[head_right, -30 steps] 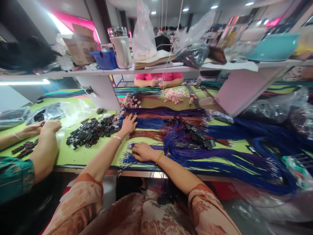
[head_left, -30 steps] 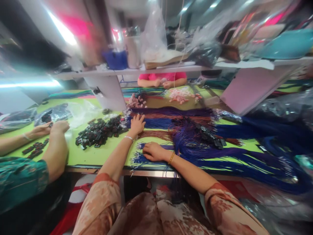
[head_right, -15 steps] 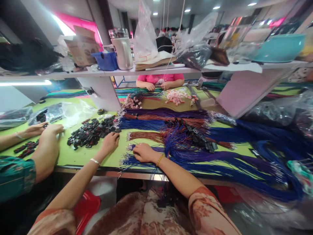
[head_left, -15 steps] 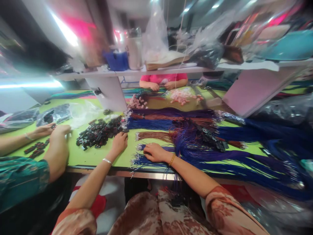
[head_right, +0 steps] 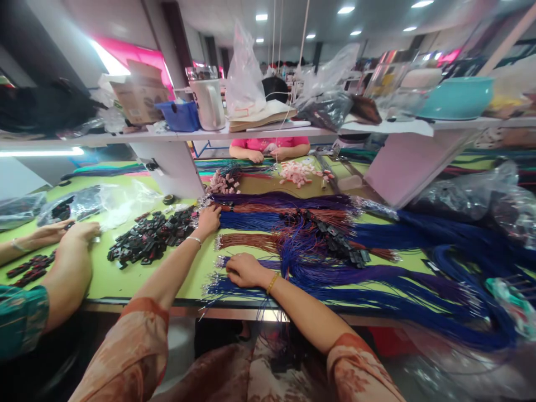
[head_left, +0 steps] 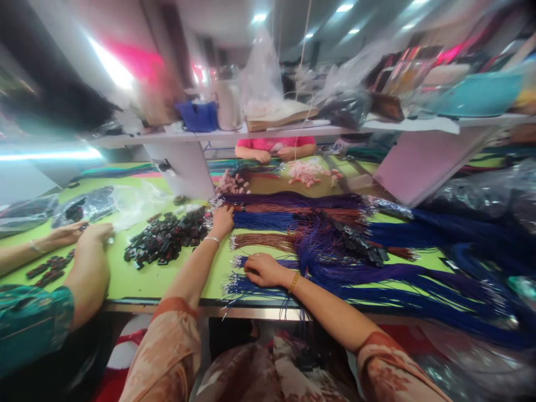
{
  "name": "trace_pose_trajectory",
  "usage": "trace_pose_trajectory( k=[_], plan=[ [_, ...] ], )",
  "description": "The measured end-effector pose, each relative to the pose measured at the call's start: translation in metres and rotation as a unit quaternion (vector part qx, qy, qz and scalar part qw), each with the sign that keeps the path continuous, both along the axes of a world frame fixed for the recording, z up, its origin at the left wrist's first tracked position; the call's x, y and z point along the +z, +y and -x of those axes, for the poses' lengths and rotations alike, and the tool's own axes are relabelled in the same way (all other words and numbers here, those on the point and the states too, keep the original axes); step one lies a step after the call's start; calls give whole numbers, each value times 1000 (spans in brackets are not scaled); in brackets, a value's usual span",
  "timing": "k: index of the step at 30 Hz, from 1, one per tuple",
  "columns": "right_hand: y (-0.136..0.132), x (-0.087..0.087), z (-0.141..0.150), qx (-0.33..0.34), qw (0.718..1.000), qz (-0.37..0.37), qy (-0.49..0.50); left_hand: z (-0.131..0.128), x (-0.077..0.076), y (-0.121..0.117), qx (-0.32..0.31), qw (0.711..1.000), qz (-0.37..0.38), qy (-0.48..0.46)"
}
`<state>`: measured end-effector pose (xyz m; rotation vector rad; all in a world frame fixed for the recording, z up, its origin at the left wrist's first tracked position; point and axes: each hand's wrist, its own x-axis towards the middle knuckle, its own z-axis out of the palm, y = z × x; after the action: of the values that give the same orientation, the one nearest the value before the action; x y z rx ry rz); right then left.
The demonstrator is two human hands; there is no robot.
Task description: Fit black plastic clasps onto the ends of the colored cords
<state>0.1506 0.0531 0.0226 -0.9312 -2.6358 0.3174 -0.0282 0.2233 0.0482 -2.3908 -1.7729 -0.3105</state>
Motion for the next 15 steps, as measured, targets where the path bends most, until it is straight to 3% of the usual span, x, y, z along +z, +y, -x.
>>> trace_pose_trajectory(
  k=[4,8,12,15],
  plan=[
    [0,1,0,5,1000,1,1,7,-2,-3,-11,1000,7,15],
    [0,1,1,0,1000,-2,-6,29,0,-35,-32,999,-28,23],
    [0,1,3,-4,1000,5,-7,54,3,-62,-55,997,-14,50],
    [0,1,5,-6,1000,8,-8,53,7,-55,-53,998,-34,20]
  ],
)
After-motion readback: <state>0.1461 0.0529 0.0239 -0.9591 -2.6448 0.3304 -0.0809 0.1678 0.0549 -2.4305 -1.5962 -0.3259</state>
